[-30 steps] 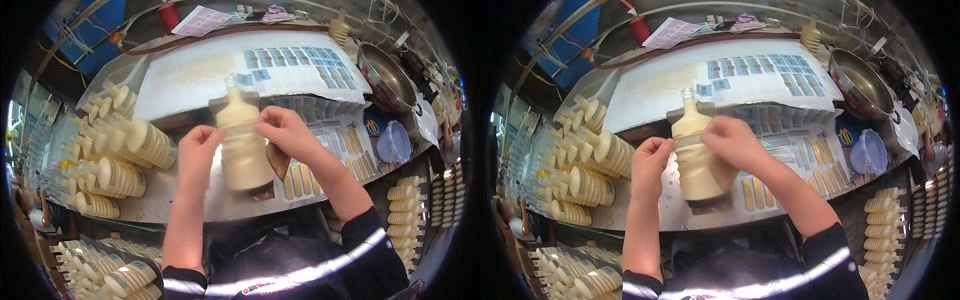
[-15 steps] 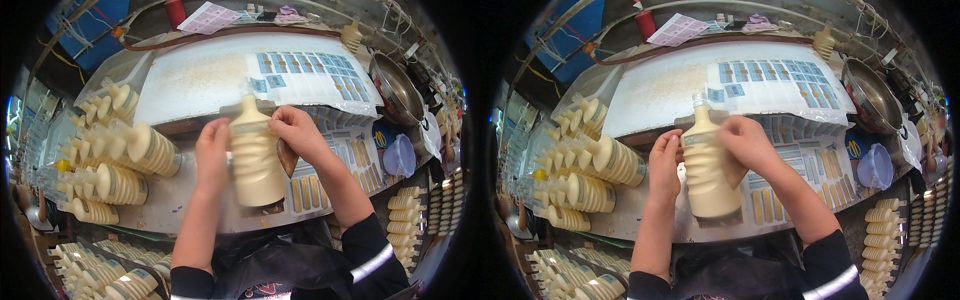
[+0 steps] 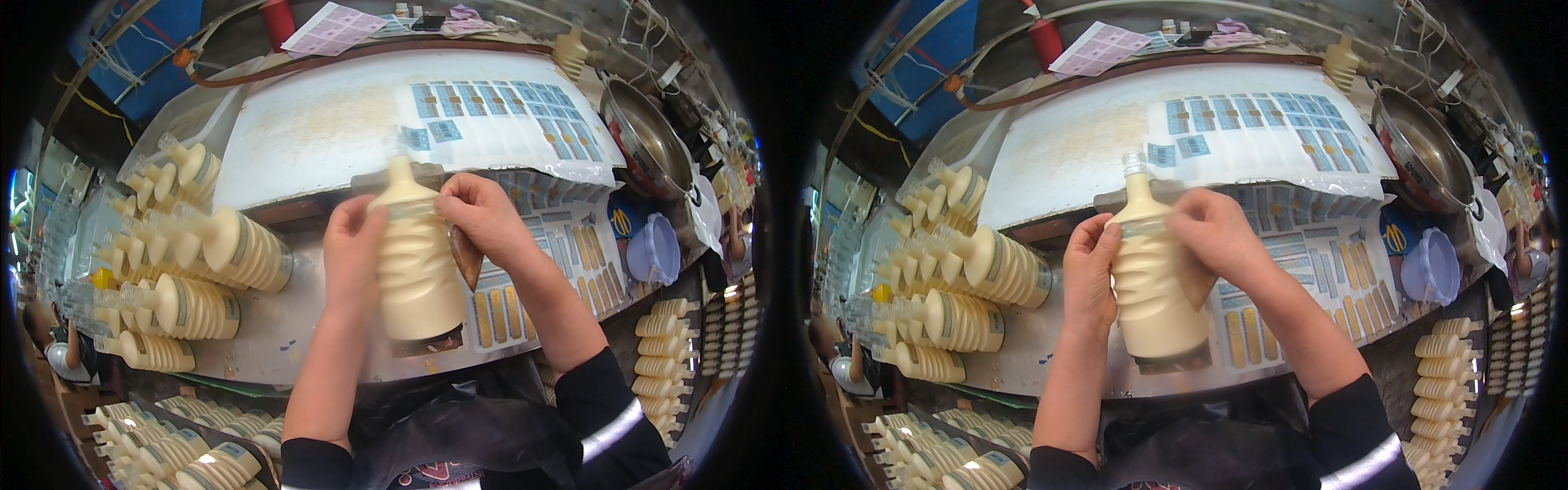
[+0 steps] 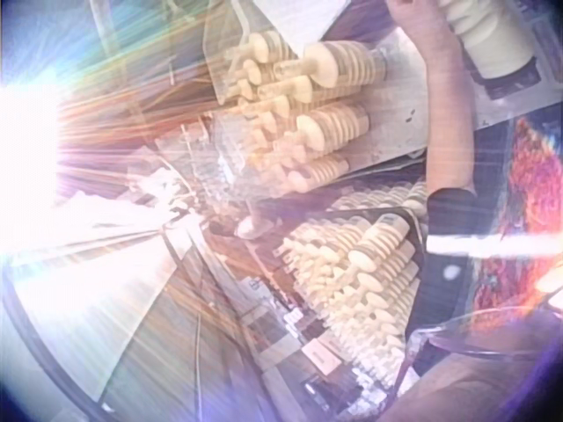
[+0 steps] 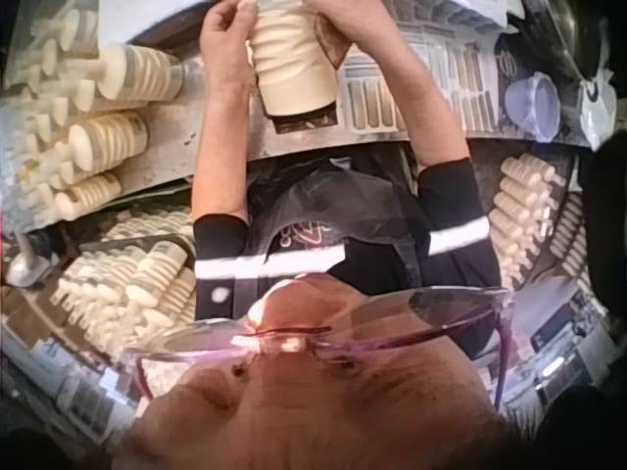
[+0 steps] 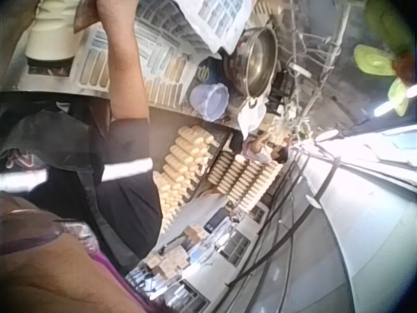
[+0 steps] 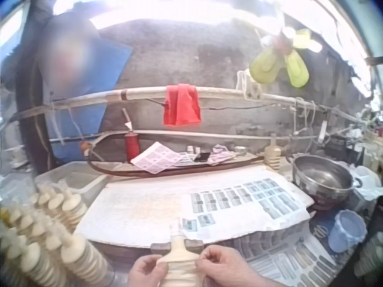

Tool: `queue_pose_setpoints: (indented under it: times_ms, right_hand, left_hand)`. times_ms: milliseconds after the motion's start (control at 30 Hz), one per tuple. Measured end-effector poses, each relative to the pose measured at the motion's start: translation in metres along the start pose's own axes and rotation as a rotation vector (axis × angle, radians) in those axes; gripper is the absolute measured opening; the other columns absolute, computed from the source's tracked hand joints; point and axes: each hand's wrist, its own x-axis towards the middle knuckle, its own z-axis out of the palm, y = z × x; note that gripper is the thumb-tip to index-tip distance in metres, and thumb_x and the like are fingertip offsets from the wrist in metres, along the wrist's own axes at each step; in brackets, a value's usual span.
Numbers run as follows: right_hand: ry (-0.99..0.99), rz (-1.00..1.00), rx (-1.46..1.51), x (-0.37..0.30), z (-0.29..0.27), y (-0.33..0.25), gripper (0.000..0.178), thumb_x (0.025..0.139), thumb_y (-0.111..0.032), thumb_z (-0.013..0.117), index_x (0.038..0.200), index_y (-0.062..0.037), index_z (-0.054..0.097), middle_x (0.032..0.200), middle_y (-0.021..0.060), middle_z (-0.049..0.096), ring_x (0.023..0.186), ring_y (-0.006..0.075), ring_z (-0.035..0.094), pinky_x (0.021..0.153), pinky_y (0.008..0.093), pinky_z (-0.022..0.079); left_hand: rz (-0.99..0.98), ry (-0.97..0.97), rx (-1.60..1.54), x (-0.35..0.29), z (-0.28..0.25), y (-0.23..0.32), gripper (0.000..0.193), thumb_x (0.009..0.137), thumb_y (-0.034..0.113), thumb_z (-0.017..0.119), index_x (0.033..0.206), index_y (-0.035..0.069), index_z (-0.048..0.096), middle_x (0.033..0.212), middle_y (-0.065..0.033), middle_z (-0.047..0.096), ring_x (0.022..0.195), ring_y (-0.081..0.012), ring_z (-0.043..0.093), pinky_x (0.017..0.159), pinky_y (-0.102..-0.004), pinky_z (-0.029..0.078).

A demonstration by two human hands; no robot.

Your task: The person repeatedly picks up ribbed plastic bottles, peels labels from a sheet, and applies them to the bottle bodies. They smooth each label by hand and place the labeled bottles into a tray. The process is repeated for multiple bottles in a continuous loop.

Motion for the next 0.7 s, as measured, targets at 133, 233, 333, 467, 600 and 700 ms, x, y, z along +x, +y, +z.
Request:
queue_pose_setpoints:
  times_ms: [133, 233, 333, 467, 600, 700]
  right_hand:
    - [0.015, 0.015, 0.029, -0.001, 0.001, 0.001, 0.014, 0.092, -0.017, 0.068, 0.086, -0.0065, 0.062, 0.078, -0.0046, 0.06, 0.07, 0.0034, 0.052, 0.063, 0.0212, 0.043]
    - [0.01, 0.012, 0.072, -0.003, 0.002, 0.001, 0.013, 0.093, -0.017, 0.068, 0.087, -0.0063, 0.063, 0.079, -0.0044, 0.061, 0.071, 0.0033, 0.053, 0.064, 0.0211, 0.044]
    - [-0.009, -0.051, 0.09, -0.008, 0.007, -0.006, 0.014, 0.094, -0.017, 0.068, 0.087, -0.0056, 0.064, 0.081, -0.004, 0.062, 0.074, 0.0032, 0.054, 0.066, 0.0209, 0.045]
    - [-0.014, -0.057, 0.086, -0.011, 0.004, -0.018, 0.014, 0.094, -0.017, 0.068, 0.088, -0.0047, 0.065, 0.079, -0.0032, 0.063, 0.07, 0.0026, 0.055, 0.062, 0.0209, 0.045]
    - [-0.014, -0.026, -0.021, -0.01, -0.045, -0.024, 0.014, 0.092, -0.016, 0.071, 0.086, -0.0041, 0.066, 0.074, -0.0034, 0.064, 0.062, 0.0026, 0.055, 0.055, 0.0209, 0.044]
    - [0.064, 0.042, -0.248, -0.016, -0.126, -0.028, 0.015, 0.089, -0.017, 0.075, 0.088, -0.0038, 0.07, 0.072, -0.0037, 0.065, 0.058, 0.004, 0.056, 0.052, 0.0211, 0.045]
  left_hand:
    - [-0.028, -0.003, -0.008, 0.0, 0.001, 0.001, 0.032, 0.095, 0.012, 0.075, 0.121, 0.001, 0.059, 0.11, -0.0052, 0.064, 0.097, -0.0124, 0.062, 0.087, -0.0269, 0.054]
    - [-0.009, -0.009, 0.044, 0.0, 0.001, 0.001, 0.03, 0.098, 0.015, 0.071, 0.122, 0.002, 0.059, 0.107, -0.0049, 0.064, 0.096, -0.012, 0.062, 0.086, -0.0272, 0.054]
    - [-0.092, -0.016, -0.089, 0.004, -0.006, 0.0, 0.027, 0.102, 0.022, 0.066, 0.121, 0.004, 0.059, 0.104, -0.0044, 0.065, 0.094, -0.0115, 0.063, 0.085, -0.0273, 0.055]
    - [-0.023, 0.009, 0.015, 0.014, -0.006, -0.012, 0.026, 0.106, 0.026, 0.058, 0.123, 0.006, 0.059, 0.105, -0.0053, 0.066, 0.095, -0.0133, 0.064, 0.085, -0.0297, 0.055]
    - [-0.012, -0.005, 0.06, 0.003, -0.006, -0.007, 0.034, 0.107, 0.023, 0.054, 0.136, 0.005, 0.053, 0.118, -0.0087, 0.065, 0.105, -0.017, 0.064, 0.091, -0.0332, 0.054]
    - [0.051, -0.12, 0.226, -0.011, -0.009, -0.012, 0.055, 0.104, 0.018, 0.055, 0.152, 0.004, 0.033, 0.14, -0.0127, 0.051, 0.124, -0.023, 0.054, 0.106, -0.0387, 0.045]
